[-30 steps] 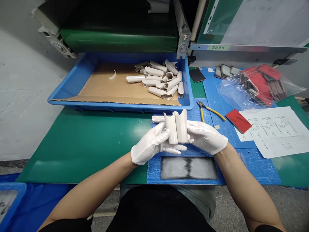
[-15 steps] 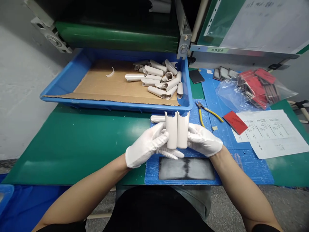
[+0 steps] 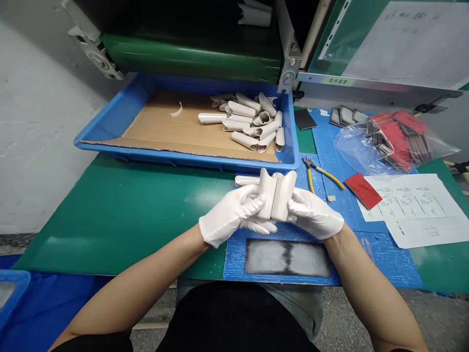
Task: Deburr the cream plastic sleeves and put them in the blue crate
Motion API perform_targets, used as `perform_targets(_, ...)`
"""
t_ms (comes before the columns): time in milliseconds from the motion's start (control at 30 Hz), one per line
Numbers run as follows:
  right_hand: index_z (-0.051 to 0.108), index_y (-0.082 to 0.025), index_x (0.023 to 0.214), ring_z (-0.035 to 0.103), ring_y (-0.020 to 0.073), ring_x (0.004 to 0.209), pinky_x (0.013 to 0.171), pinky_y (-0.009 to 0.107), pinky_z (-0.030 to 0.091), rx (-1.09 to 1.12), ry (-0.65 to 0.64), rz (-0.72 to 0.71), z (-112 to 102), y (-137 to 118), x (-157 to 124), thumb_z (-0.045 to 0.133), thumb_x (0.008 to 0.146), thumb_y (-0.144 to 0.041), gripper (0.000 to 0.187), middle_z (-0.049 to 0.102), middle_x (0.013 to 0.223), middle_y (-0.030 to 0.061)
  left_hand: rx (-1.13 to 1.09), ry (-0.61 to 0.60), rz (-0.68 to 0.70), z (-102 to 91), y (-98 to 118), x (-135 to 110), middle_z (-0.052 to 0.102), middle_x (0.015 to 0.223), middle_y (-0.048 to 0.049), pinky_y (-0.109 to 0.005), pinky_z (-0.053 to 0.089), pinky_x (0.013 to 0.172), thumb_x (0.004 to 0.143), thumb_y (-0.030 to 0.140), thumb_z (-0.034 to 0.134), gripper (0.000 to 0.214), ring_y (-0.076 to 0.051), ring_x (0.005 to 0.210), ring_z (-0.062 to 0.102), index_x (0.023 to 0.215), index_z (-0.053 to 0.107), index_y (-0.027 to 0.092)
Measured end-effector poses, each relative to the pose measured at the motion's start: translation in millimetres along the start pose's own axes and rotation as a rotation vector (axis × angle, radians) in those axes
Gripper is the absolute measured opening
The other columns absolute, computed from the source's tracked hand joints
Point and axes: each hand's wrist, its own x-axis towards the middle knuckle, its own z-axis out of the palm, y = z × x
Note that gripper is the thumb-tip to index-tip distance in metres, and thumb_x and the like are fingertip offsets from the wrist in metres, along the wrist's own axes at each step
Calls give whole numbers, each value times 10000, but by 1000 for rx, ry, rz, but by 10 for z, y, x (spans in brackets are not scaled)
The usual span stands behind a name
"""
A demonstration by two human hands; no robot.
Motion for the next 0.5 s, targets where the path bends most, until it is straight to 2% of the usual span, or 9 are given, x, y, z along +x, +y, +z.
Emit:
perform_targets(33,738,-183,1100,506,125,666,596,271,441,-8,19,3,-26,45,4,926,795,-544,509,669,845,14,64,47,3,5,-1,13,794,875,-102,-276,674,609,847,578,897,760,-233,698,809,1383,617,118)
perform_targets(100,674,-189,968,379,84,580,520,247,323,18,4,14,-58,121,15,920,814,-506,430,577,751,-33,177,111,1,26,-7,37,735,732,-41,-233,608,494,756,575,963,805,-192,566,742,1307,619,100)
perform_targets(167,623,-201,934,352,71,562,504,244,283,55,-37,26,-69,164,28,894,848,-491,406,573,779,-33,230,131,2,53,-20,53,756,777,-61,-222,569,437,727,588,974,829,-191,548,732,1289,604,104)
perform_targets(267,614,-206,954,374,80,605,538,249,293,19,-28,30,-73,173,40,881,870,-474,387,588,836,-21,228,134,-4,79,-52,54,809,1002,-152,-226,569,420,764,622,938,855,-233,622,788,1355,577,121)
perform_targets(333,617,-209,960,371,92,621,567,254,297,-9,1,44,-79,156,38,873,877,-490,389,550,777,-37,178,134,-13,70,-73,45,809,1109,-190,-255,632,497,832,652,875,829,-265,715,826,1395,574,124)
perform_targets(400,597,-213,931,359,101,615,585,260,302,0,40,51,-85,128,30,839,903,-535,403,501,700,-55,114,125,-6,40,-83,34,805,1180,-208,-309,700,645,941,666,756,746,-290,839,848,1428,593,125)
perform_targets(500,570,-214,887,367,111,612,590,270,303,-1,94,39,-99,84,16,772,939,-619,456,506,679,-46,44,115,6,-7,-67,22,778,1307,-216,-377,726,799,1043,581,650,638,-317,984,845,1496,600,134)
